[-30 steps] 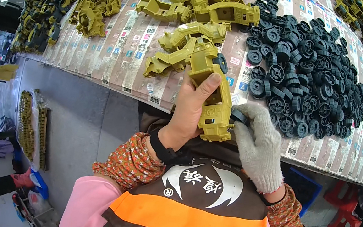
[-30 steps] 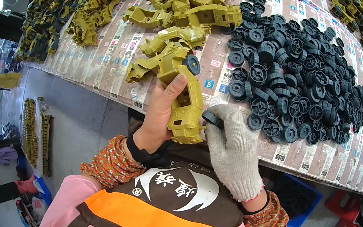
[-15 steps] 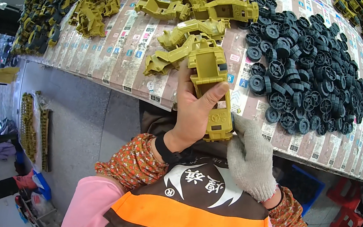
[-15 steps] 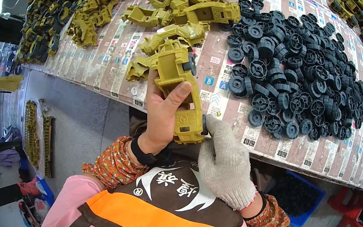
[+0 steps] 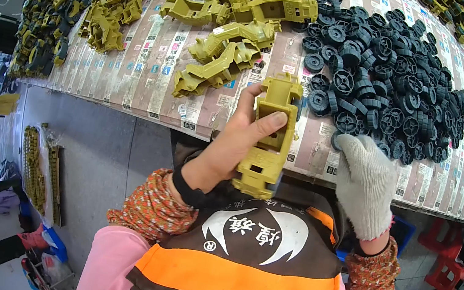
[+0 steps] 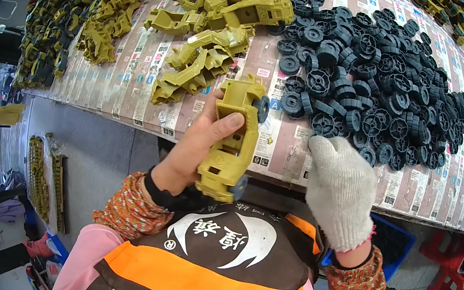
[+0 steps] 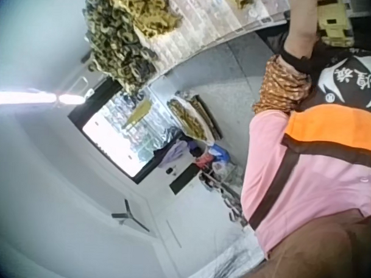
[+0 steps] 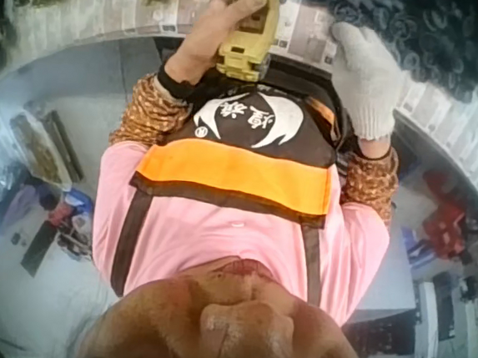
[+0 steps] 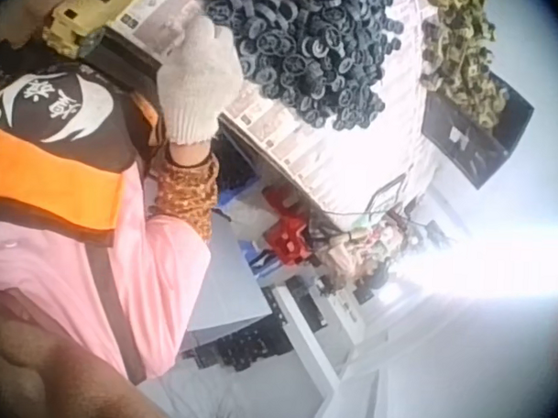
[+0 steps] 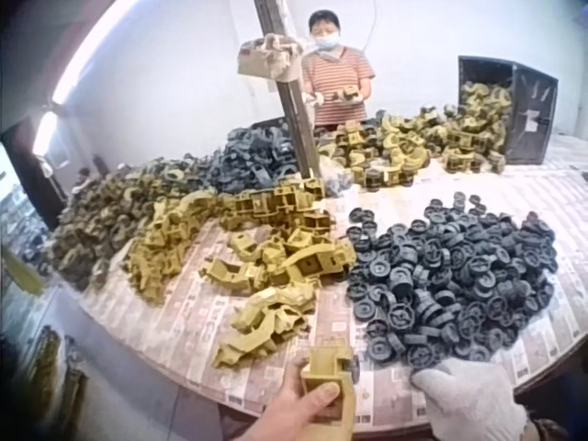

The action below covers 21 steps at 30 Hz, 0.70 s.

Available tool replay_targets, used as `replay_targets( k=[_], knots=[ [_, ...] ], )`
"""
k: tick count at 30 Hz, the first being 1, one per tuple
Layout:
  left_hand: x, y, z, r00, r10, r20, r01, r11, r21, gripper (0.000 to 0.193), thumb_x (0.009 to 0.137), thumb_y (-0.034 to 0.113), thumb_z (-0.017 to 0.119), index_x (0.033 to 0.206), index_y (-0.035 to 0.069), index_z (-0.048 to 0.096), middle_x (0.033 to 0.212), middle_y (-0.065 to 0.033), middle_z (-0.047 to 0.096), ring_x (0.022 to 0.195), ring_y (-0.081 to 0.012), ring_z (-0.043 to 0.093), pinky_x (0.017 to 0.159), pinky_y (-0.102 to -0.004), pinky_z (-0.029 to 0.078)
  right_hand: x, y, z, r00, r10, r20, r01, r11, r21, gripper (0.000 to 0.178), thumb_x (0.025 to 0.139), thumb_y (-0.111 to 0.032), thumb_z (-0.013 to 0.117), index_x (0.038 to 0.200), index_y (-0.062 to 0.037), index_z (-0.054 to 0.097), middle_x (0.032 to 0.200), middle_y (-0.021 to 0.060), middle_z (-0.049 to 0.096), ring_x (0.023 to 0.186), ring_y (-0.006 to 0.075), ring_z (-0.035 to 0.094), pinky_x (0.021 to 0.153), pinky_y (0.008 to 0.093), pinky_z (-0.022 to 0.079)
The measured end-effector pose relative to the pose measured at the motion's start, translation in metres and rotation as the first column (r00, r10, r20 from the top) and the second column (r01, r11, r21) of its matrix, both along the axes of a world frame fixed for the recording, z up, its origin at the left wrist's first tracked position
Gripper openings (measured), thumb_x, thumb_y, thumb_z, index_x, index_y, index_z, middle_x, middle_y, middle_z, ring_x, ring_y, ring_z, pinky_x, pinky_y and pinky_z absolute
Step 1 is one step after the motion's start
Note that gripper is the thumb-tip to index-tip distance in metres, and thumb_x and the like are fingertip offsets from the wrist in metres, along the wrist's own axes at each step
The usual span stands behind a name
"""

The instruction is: The person assembles yellow plastic chassis components with black plastic wheels. They pick up a yellow chassis, insert a black wheel into a designated slot, and place the assembled unit on the table. This process is repeated continuously throughout the video.

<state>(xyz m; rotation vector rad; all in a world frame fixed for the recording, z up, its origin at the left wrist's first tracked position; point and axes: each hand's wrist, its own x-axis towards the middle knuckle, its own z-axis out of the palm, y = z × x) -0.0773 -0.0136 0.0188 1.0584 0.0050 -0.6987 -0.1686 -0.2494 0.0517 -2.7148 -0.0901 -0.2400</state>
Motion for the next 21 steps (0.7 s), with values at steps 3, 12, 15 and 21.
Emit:
replay_targets(
  k=[3, 12, 15, 21],
  knots=[
    [-0.001, 0.013, 0.003, 0.980, -0.119, -0.159, 0.118, 0.993, -0.017, 0.060, 0.106, 0.031, 0.070, 0.150, 0.011, 0.036, 0.127, -0.0096, 0.061, 0.106, -0.0183, 0.069, 0.081, -0.0354, 0.063, 0.006, -0.012, -0.013, 0.997, 0.064, -0.031, -0.067, 0.989, -0.132, 0.034, 0.085, -0.006, 0.072, 0.119, -0.0107, 0.067, 0.096, 0.0120, 0.061, 0.089, 0.0351, 0.066, 0.073, 0.0457, 0.053],
    [-0.012, 0.026, -0.007, 0.879, -0.320, -0.352, 0.261, 0.943, -0.204, 0.065, 0.108, 0.028, 0.061, 0.163, 0.018, 0.028, 0.137, -0.0166, 0.059, 0.119, -0.0372, 0.069, 0.093, -0.0632, 0.063, 0.029, -0.020, -0.024, 0.996, 0.088, 0.004, -0.083, 0.960, -0.269, 0.042, 0.083, -0.004, 0.069, 0.125, -0.0114, 0.065, 0.102, 0.0115, 0.060, 0.093, 0.0329, 0.065, 0.076, 0.0439, 0.055],
    [-0.016, 0.028, -0.007, 0.858, -0.387, -0.339, 0.324, 0.918, -0.227, 0.071, 0.107, 0.026, 0.062, 0.166, 0.019, 0.023, 0.145, -0.0179, 0.053, 0.126, -0.0398, 0.066, 0.092, -0.0603, 0.064, 0.031, -0.028, -0.028, 0.995, 0.098, -0.026, -0.101, 0.967, -0.233, 0.041, 0.084, -0.003, 0.068, 0.125, -0.0102, 0.064, 0.103, 0.0122, 0.060, 0.094, 0.0342, 0.065, 0.077, 0.0443, 0.056],
    [-0.030, 0.041, -0.011, 0.817, -0.462, -0.346, 0.400, 0.885, -0.239, 0.071, 0.106, 0.026, 0.064, 0.163, 0.011, 0.024, 0.148, -0.0202, 0.053, 0.132, -0.0404, 0.063, 0.105, -0.0540, 0.058, 0.032, -0.031, -0.025, 0.987, 0.160, -0.020, -0.161, 0.982, -0.097, 0.031, 0.090, -0.004, 0.068, 0.121, -0.0046, 0.063, 0.109, 0.0163, 0.060, 0.104, 0.0392, 0.062, 0.088, 0.0467, 0.053]
  ],
)
